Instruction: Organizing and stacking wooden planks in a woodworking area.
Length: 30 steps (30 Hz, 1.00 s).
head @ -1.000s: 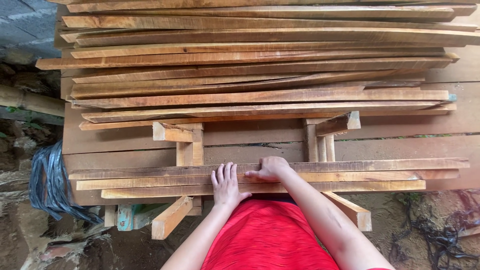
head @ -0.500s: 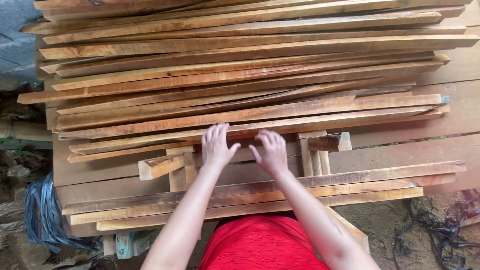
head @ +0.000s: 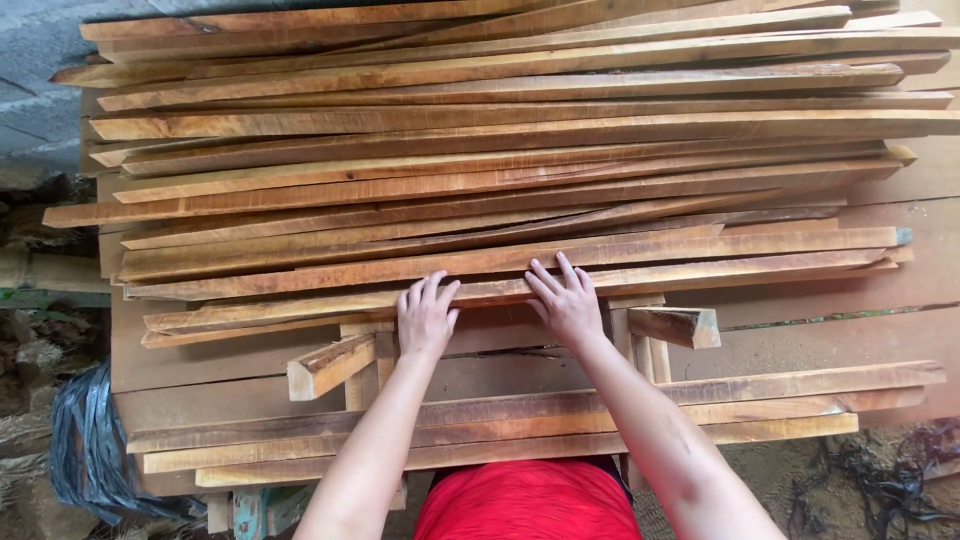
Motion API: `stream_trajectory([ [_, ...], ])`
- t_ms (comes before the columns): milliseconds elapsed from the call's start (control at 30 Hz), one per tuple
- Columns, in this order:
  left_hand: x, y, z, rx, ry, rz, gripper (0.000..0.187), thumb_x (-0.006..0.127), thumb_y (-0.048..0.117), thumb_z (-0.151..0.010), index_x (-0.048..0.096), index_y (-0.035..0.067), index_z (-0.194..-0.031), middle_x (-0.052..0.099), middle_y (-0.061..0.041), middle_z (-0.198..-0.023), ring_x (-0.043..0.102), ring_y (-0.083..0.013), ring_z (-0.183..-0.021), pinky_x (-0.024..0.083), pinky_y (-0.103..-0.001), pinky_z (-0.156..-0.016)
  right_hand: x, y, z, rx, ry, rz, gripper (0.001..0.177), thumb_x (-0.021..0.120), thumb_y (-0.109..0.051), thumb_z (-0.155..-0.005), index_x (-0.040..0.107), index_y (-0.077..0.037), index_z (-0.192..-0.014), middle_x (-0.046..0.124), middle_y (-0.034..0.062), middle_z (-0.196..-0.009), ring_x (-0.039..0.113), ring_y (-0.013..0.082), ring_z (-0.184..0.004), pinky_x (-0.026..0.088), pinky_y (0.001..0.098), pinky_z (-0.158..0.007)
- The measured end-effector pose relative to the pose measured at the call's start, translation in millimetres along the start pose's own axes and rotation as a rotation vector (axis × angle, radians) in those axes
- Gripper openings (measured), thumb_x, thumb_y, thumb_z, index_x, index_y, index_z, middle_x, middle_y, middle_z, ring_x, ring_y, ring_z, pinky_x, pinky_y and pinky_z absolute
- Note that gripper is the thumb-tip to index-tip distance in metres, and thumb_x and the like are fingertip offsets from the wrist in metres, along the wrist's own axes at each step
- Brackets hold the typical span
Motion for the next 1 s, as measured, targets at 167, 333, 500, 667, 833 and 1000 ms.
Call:
stream_trajectory([
  [167, -30.3, 3.4, -20.6, -0.037, -0.090, 0.071, 0.045, 0.081, 0.022, -0.084, 0.067, 0.022, -0.127, 0.062, 0.002, -0.136, 0.054, -0.0180, -0.130, 0.027, -0.049, -0.122, -21.9, 7.5, -14.8, 0.028, -0.053, -0.118, 0.038, 0.068, -0.042, -0.098, 0.068, -0.016, -0.125, 0.072, 0.0020, -0.120, 0.063, 0.0241, -0.117, 0.043, 0.0443, -0.104],
  [333, -141.7, 33.8, -0.1, 0.123, 0.203, 0.261, 0.033, 0.083, 0.018, -0.082, 0.075, 0.018, -0.114, 0.075, 0.002, -0.120, 0.065, -0.0175, -0.113, 0.038, -0.041, -0.106, -133.3, 3.1, -40.2, 0.117, -0.017, -0.090, 0.042, 0.074, -0.051, -0.090, 0.073, -0.016, -0.113, 0.074, 0.0037, -0.108, 0.066, 0.0245, -0.106, 0.043, 0.0438, -0.102],
  [500, -275.6, 83.6, 86.3, 0.336, 0.547, 0.221, 0.035, 0.082, 0.014, -0.079, 0.078, 0.017, -0.113, 0.076, 0.000, -0.117, 0.067, -0.0178, -0.108, 0.042, -0.039, -0.099, -265.7, -20.8, -24.8, 0.109, 0.158, -0.195, 0.056, 0.078, -0.063, -0.082, 0.078, -0.014, -0.110, 0.076, 0.0055, -0.104, 0.066, 0.0257, -0.103, 0.042, 0.0434, -0.101],
  [667, -287.3, 106.3, 159.8, 0.335, 0.354, 0.216, 0.040, 0.080, 0.022, -0.081, 0.074, 0.015, -0.120, 0.074, -0.002, -0.120, 0.065, -0.0189, -0.109, 0.039, -0.042, -0.097, -292.6, -50.6, 34.4, 0.159, 0.015, -0.199, 0.056, 0.076, -0.064, -0.079, 0.079, -0.016, -0.109, 0.076, 0.0052, -0.103, 0.065, 0.0242, -0.103, 0.039, 0.0442, -0.101],
  [833, -155.0, 89.4, 176.3, 0.237, 0.063, 0.249, 0.044, 0.079, 0.032, -0.086, 0.069, 0.015, -0.125, 0.069, -0.004, -0.124, 0.060, -0.0221, -0.115, 0.034, -0.047, -0.104, -175.4, -55.9, 100.3, 0.294, -0.372, -0.315, 0.052, 0.072, -0.061, -0.079, 0.078, -0.022, -0.113, 0.075, 0.0002, -0.106, 0.061, 0.0212, -0.108, 0.033, 0.0456, -0.108],
  [1000, -25.9, 48.4, 145.4, -0.030, -0.193, 0.350, 0.046, 0.081, 0.029, -0.083, 0.068, 0.022, -0.127, 0.064, 0.003, -0.130, 0.054, -0.0166, -0.126, 0.027, -0.046, -0.113, -64.2, -49.8, 127.4, 0.319, -0.200, -0.322, 0.051, 0.075, -0.059, -0.078, 0.077, -0.020, -0.111, 0.072, 0.0003, -0.107, 0.061, 0.0246, -0.111, 0.031, 0.0528, -0.112],
])
Point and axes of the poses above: each hand's wrist, its own z-axis away from the middle knuckle, its own x-axis out of the palm, y = z × x, the point moved 10 cm from there along -z, towards the middle knuckle
